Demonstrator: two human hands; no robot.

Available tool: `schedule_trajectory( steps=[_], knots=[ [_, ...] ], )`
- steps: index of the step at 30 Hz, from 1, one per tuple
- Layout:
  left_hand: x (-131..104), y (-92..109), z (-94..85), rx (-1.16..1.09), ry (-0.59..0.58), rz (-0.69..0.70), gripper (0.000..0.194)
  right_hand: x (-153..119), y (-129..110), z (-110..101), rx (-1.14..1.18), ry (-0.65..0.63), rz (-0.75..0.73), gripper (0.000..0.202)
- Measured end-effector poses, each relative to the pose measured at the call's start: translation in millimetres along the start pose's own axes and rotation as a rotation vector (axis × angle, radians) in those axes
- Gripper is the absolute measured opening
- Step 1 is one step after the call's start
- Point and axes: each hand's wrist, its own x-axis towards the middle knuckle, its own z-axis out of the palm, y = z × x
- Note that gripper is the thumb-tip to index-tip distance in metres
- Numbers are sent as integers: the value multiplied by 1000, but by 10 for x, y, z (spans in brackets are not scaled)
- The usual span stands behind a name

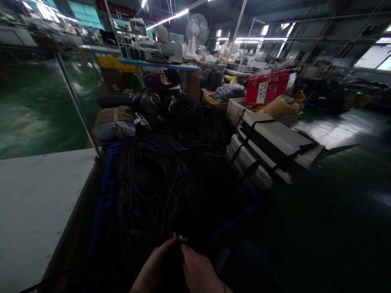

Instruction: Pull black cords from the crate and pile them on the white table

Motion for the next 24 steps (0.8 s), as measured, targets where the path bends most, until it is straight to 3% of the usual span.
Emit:
schedule_trajectory(
  steps=[3, 6, 8, 10, 12, 15, 18, 24],
  knots=[
    [12, 45, -86, -24, 131, 31, 8, -11, 38, -118, 71, 50, -65, 32],
    [45, 65, -176, 0, 132, 75, 11, 220, 288, -239, 129, 402, 111, 28],
    [57, 61, -210, 48, 58, 94, 15, 428, 525, -207, 60, 580, 265, 40],
    [55, 51, -218, 66, 40, 103, 19, 587, 750, -84, -53, 502, 363, 51],
    [41, 45, -210, 74, 67, 122, 21, 659, 912, 58, -163, 350, 419, 35],
    [16, 57, -191, 144, -4, 123, 16, 633, 1016, 148, -338, 271, 424, 21],
    [23, 69, -182, 197, -78, 88, 20, 562, 1010, 48, -467, 234, 413, 26],
    [107, 17, -202, 178, 68, 62, 15, 456, 911, -201, -553, 300, 382, 38]
  ],
)
